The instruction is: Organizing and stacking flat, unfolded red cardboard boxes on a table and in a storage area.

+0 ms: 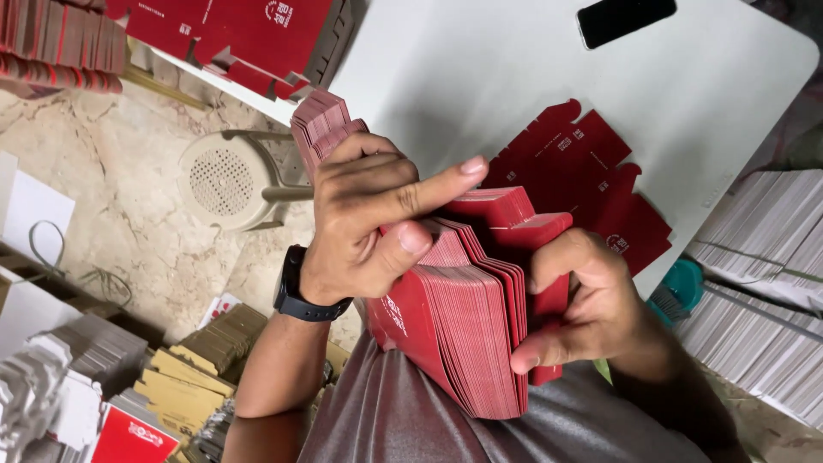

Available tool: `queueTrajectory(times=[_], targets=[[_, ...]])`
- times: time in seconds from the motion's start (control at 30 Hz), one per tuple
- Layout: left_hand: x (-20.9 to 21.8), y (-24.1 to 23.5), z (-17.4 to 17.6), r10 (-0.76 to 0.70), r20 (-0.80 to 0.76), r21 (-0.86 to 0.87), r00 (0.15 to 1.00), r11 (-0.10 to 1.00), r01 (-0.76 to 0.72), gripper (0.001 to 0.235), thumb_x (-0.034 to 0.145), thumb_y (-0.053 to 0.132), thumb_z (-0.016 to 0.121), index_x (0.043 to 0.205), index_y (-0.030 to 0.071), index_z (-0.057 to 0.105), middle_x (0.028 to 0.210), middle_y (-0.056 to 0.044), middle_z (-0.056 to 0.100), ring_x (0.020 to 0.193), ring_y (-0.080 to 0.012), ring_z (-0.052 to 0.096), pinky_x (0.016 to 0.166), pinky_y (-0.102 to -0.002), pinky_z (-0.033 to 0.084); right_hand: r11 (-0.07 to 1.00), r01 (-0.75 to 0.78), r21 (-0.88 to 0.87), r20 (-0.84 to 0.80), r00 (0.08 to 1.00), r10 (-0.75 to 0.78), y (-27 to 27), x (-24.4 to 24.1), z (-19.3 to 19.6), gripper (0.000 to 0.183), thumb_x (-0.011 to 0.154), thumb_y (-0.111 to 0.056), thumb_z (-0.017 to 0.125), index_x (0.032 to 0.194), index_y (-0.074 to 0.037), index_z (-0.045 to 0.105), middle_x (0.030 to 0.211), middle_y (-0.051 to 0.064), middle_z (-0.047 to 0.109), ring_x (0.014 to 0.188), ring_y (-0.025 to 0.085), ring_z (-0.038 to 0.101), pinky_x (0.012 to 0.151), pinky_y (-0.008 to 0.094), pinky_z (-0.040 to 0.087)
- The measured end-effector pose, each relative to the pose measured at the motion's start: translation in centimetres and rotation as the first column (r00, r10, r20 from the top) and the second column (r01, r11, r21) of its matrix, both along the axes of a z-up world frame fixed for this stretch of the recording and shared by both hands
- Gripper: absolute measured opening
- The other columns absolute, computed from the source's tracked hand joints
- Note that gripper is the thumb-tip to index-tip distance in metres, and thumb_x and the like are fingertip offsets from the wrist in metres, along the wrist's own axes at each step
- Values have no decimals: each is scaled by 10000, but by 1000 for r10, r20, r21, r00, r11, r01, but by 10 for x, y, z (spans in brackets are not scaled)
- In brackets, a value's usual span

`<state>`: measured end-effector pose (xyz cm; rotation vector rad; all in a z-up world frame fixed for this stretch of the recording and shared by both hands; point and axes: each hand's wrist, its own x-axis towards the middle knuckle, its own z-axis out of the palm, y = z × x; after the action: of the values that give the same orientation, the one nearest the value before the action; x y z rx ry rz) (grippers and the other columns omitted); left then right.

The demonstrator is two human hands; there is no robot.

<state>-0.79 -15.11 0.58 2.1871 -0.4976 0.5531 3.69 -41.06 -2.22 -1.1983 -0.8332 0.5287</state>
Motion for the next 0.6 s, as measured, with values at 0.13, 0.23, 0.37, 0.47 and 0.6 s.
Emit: queueTrajectory(times=[0.13,0.23,0.37,0.47,0.6], targets=[[-3,-16,-5,41,9,-12,999,999,-41,536,1160,446,261,1374,128,635,626,24,535,631,-130,574,890,-354,441,998,-34,53,-7,999,34,-10,8,-3,487,729,-317,904,996,-135,540,1073,81,673,970,195,649,868,332,529],[-5,-27,-7,76,13,-11,997,997,-76,526,1162,460,264,1378,151,630,624,26,534,626,-123,563,900,-360,449,991,-86,105,-26,996,89,-16,14,-4,463,756,-282,897,1009,-131,540,1087,89,676,985,208,657,885,350,541],[-8,-37,-7,113,-3,-13,994,993,-113,539,1159,478,259,1383,156,628,635,10,521,621,-134,533,910,-365,449,973,-109,203,-53,991,123,-25,13,-14,359,894,-175,769,1128,-98,507,1130,142,649,1032,266,658,951,432,526],[-9,-42,-9,109,19,4,994,994,-109,516,1166,456,271,1412,151,606,629,28,458,594,-125,478,855,-359,433,986,21,168,-19,1000,-18,-49,-1,-25,639,916,12,646,1415,-166,288,1234,171,554,740,171,567,809,349,527],[-8,-46,-2,101,9,4,995,995,-101,506,1163,431,279,1399,143,622,650,17,477,615,-132,522,870,-346,437,993,18,-118,262,965,13,-34,11,17,161,929,-197,561,976,-66,643,799,27,688,642,175,629,615,292,496]])
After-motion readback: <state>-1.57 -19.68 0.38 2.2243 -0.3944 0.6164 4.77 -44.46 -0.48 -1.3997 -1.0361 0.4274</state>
